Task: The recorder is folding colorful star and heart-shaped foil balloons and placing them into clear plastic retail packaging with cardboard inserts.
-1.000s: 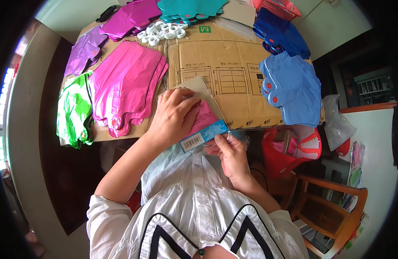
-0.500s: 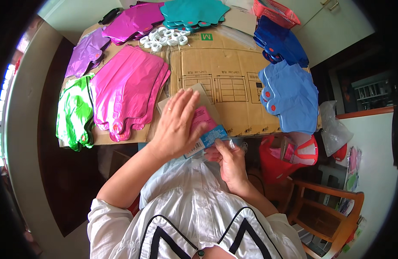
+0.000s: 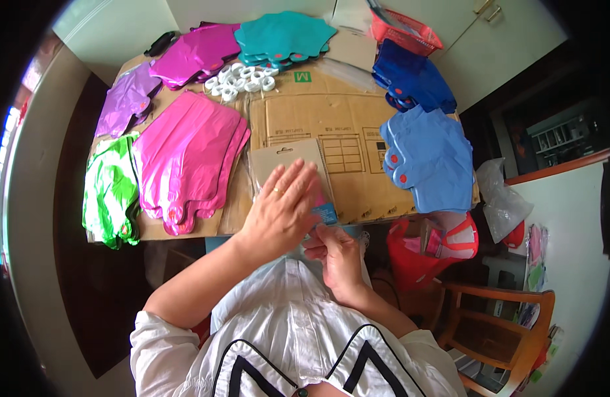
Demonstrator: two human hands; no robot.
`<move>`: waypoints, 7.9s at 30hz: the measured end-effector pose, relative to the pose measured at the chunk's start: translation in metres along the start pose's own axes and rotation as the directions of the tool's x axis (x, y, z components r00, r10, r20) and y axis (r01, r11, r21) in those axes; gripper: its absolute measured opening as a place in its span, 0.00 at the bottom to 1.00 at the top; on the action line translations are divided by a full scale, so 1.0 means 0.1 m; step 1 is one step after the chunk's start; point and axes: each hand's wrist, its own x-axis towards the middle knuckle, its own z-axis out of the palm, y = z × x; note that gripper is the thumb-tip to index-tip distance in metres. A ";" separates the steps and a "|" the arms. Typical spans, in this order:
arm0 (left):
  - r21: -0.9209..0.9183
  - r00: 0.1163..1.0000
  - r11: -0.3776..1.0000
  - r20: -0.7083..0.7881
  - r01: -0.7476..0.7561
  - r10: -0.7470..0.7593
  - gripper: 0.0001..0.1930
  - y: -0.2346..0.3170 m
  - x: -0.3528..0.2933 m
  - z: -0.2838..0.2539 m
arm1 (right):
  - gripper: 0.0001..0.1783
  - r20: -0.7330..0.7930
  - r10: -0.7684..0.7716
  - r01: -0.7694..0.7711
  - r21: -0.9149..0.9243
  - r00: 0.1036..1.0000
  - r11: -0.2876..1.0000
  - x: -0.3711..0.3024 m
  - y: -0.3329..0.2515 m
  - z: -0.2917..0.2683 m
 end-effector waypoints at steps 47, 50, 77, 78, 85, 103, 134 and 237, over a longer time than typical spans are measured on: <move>-0.235 0.980 0.960 -0.161 -0.152 0.115 0.09 -0.07 -0.24 0.20 | 0.13 0.717 -0.547 0.667 -0.662 0.431 -0.343 -0.15 -0.64 -0.70; -0.247 0.981 0.957 -0.160 -0.150 0.112 0.09 -0.05 -0.24 0.21 | 0.12 0.593 -0.634 0.571 -0.773 0.496 -0.277 -0.23 -0.56 -0.61; -0.484 0.996 0.873 0.026 -0.061 0.084 0.19 -0.14 -0.15 0.10 | 0.06 0.467 -0.625 0.599 -0.800 0.625 0.001 0.09 -0.78 -0.48; -0.460 0.995 0.884 0.028 -0.075 0.099 0.18 -0.14 -0.14 0.10 | 0.05 0.489 -0.616 0.621 -0.784 0.618 0.001 0.00 -0.79 -0.49; -0.476 0.993 0.874 0.002 -0.102 0.117 0.17 -0.12 -0.14 0.10 | 0.23 0.751 -0.376 0.684 -0.655 0.543 -0.322 0.01 -0.85 -0.58; -0.216 0.979 0.975 -0.187 0.045 -0.086 0.08 -0.16 -0.46 0.07 | 0.16 0.413 0.014 0.410 -0.907 0.911 0.093 0.59 -1.24 -0.11; -0.696 0.977 0.688 0.185 0.204 -0.102 0.38 -0.09 -0.22 -0.23 | 0.19 0.660 -0.039 0.650 -0.725 0.750 0.226 0.26 -1.26 -0.40; -0.307 0.952 0.913 0.055 -0.270 0.300 0.27 -0.30 -0.33 -0.23 | 0.14 0.331 0.104 0.343 -0.840 0.938 -0.420 1.06 0.03 -0.88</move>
